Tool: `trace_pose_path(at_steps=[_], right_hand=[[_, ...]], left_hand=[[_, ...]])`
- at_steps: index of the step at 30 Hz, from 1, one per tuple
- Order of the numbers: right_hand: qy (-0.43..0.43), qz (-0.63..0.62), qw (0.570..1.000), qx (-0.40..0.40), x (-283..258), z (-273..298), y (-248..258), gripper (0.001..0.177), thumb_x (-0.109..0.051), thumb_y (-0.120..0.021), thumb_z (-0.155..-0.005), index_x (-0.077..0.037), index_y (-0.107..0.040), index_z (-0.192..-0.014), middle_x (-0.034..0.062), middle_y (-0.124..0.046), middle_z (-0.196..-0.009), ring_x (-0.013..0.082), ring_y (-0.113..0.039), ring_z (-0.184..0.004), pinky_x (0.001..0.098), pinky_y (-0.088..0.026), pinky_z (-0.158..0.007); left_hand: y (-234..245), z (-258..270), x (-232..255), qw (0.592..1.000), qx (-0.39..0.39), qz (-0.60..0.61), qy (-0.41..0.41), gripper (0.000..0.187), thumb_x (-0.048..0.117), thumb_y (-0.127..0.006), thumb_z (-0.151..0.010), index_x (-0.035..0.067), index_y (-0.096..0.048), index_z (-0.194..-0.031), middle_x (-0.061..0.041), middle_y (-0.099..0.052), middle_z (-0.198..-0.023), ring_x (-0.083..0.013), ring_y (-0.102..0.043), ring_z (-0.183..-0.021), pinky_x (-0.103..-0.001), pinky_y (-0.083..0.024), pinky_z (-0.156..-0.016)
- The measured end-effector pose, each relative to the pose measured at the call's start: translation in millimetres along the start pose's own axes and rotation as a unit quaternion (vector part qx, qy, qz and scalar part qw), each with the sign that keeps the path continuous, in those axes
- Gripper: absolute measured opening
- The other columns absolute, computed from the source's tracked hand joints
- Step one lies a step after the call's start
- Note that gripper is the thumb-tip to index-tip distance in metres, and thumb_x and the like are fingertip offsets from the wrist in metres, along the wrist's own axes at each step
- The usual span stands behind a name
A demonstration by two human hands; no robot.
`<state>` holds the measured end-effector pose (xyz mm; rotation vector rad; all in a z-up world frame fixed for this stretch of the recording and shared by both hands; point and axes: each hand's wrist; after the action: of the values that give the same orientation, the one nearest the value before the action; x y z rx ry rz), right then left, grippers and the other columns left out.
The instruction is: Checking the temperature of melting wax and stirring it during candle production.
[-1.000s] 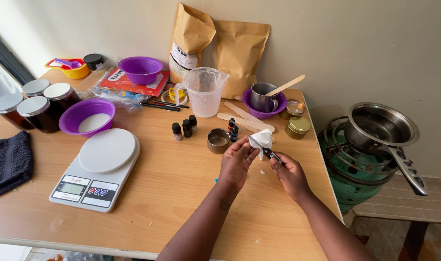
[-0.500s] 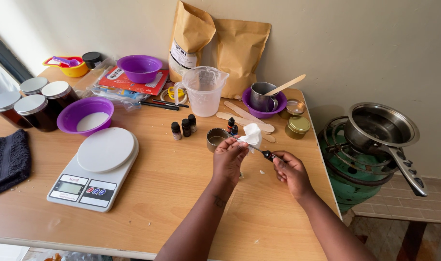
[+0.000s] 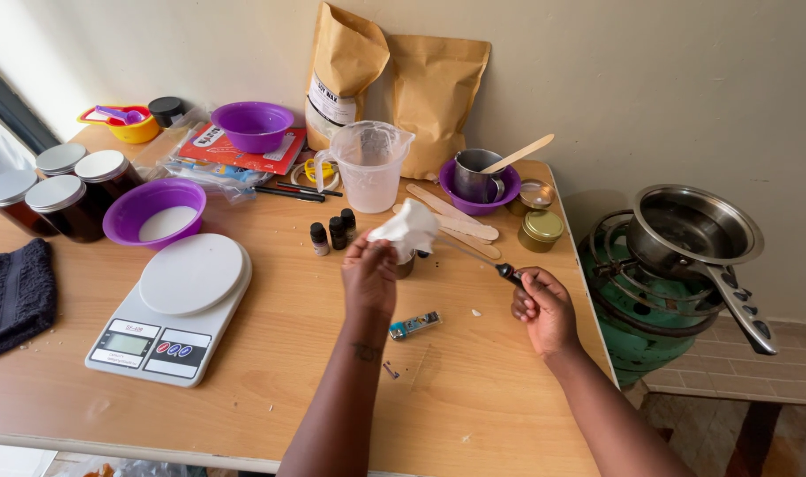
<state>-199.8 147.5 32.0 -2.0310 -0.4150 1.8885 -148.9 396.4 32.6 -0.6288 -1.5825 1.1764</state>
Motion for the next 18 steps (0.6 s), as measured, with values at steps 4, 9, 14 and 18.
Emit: trace_pose_path(at_steps=[4, 9, 14, 18], right_hand=[[0.025, 0.04, 0.997, 0.055, -2, -4, 1, 0.01, -0.018, -0.054, -0.094, -0.008, -0.056, -0.096, -0.0034, -0.029, -0.055, 0.0052, -0.033, -0.046, 0.016, -0.031, -0.044], [0.077, 0.198, 0.971, 0.107, 5, -4, -3, 0.013, -0.013, -0.052, -0.095, -0.006, -0.06, -0.102, 0.0038, -0.043, -0.06, 0.0067, -0.037, -0.048, 0.0173, -0.032, -0.043], [0.092, 0.249, 0.961, 0.081, 7, -2, -4, 0.017, -0.011, -0.057, -0.09, -0.005, -0.064, -0.105, 0.0056, -0.05, -0.062, 0.0073, -0.042, -0.055, 0.0191, -0.035, -0.049], [0.103, 0.261, 0.957, 0.07, 5, 1, -8, 0.022, -0.007, -0.06, -0.088, -0.004, -0.063, -0.109, 0.0069, -0.055, -0.066, 0.0072, -0.046, -0.062, 0.0185, -0.038, -0.057]], left_hand=[[-5, -5, 40, 0.997, 0.012, 0.012, -0.071, 0.021, -0.008, -0.064, -0.079, 0.005, -0.059, -0.095, -0.005, -0.066, -0.08, -0.0152, -0.068, -0.07, -0.023, -0.061, -0.07], [-17, 12, 70, 0.87, 0.182, -0.206, -0.409, 0.021, -0.005, -0.071, -0.082, 0.008, -0.056, -0.091, -0.002, -0.055, -0.082, -0.0079, -0.055, -0.075, -0.02, -0.051, -0.072], [-16, 17, 58, 0.773, 0.249, -0.416, -0.41, 0.02, 0.002, -0.065, -0.082, 0.013, -0.054, -0.094, -0.006, -0.038, -0.099, -0.021, -0.041, -0.091, -0.031, -0.032, -0.089], [-22, 16, 48, 0.73, 0.098, -0.531, -0.42, 0.047, -0.009, -0.063, -0.064, 0.009, -0.055, -0.106, -0.013, -0.046, -0.096, -0.0309, -0.045, -0.094, -0.04, -0.034, -0.09]])
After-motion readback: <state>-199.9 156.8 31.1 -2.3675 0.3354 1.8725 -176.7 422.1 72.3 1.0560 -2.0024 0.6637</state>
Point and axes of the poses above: each hand's wrist, its own z-axis away from the middle knuckle, its own y-axis out of the back of the hand, x = y × z
